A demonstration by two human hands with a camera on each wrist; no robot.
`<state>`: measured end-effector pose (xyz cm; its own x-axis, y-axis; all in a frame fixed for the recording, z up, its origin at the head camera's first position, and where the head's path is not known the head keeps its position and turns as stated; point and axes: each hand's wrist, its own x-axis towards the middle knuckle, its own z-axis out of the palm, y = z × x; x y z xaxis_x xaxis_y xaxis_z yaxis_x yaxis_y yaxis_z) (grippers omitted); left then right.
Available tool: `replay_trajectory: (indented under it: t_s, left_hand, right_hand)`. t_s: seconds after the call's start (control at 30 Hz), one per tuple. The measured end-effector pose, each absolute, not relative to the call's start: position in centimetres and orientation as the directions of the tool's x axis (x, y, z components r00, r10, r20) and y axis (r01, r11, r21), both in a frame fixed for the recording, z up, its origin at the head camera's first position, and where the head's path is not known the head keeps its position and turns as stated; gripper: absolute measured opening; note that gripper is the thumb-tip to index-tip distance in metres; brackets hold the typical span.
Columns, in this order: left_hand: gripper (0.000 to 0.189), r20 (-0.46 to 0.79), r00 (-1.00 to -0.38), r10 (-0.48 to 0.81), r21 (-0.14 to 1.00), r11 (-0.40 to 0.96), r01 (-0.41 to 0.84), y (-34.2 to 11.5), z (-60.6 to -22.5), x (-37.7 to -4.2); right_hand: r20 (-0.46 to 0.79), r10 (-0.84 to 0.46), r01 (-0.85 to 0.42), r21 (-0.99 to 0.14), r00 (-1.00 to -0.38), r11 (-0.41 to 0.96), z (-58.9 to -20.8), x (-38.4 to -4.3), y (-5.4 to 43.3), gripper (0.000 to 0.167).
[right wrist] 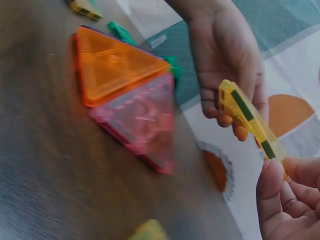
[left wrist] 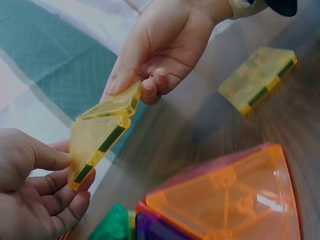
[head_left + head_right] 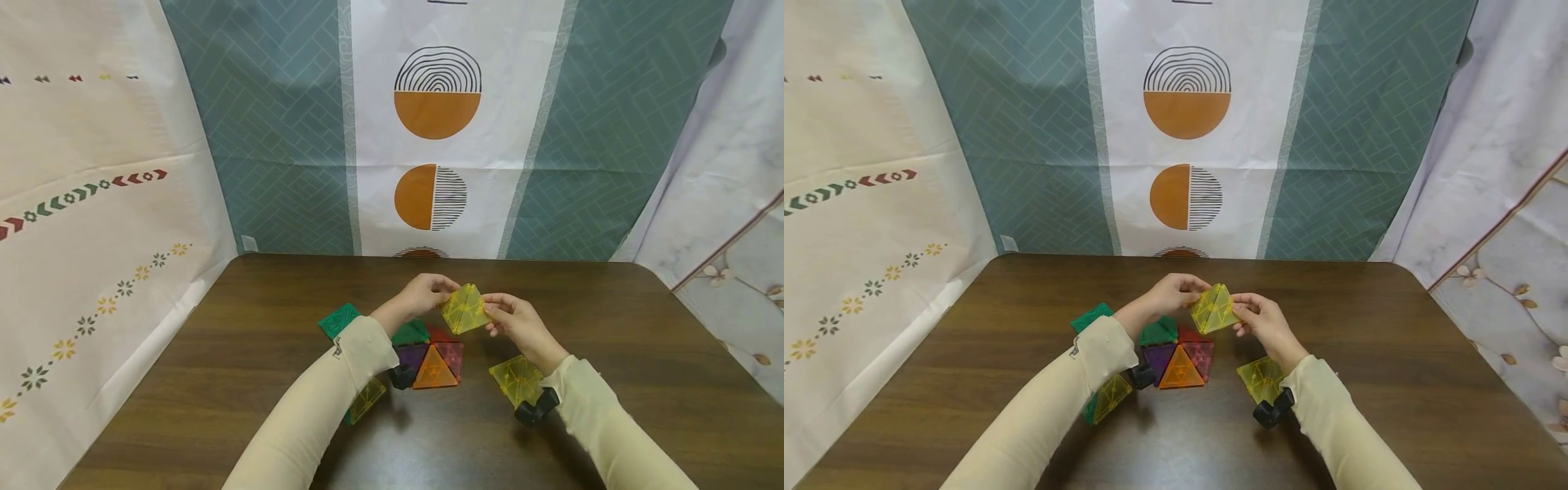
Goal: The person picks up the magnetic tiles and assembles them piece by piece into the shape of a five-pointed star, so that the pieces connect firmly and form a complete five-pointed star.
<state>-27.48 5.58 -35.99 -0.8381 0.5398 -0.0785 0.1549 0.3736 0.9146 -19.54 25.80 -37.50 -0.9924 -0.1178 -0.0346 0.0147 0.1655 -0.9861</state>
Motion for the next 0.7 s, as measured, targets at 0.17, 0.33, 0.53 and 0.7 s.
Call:
replay_trajectory:
  t_s: [0.17,0.33,0.53,0.7]
  left_hand:
    - [0.028,-0.086,-0.820,0.565,0.879,0.431,0.204,5.3,-36.7,-28.0]
    - [0.029,-0.083,-0.804,0.589,0.830,0.487,0.271,5.1,-37.2,-28.3]
    - [0.030,-0.091,-0.787,0.611,0.791,0.524,0.315,5.0,-37.2,-28.5]
    - [0.032,-0.097,-0.771,0.629,0.721,0.579,0.382,5.0,-37.3,-28.6]
  right_hand:
    - [-0.046,-0.092,0.034,-0.991,-0.995,0.127,-38.8,-19.6,24.9,0.038]
    - [-0.058,-0.082,0.048,-0.992,-0.995,0.113,-39.8,-19.6,24.0,0.036]
    - [-0.077,-0.071,0.069,-0.992,-0.995,0.104,-40.5,-19.6,23.2,0.034]
    - [-0.083,-0.082,0.073,-0.989,-0.993,0.126,-40.9,-19.7,22.5,0.033]
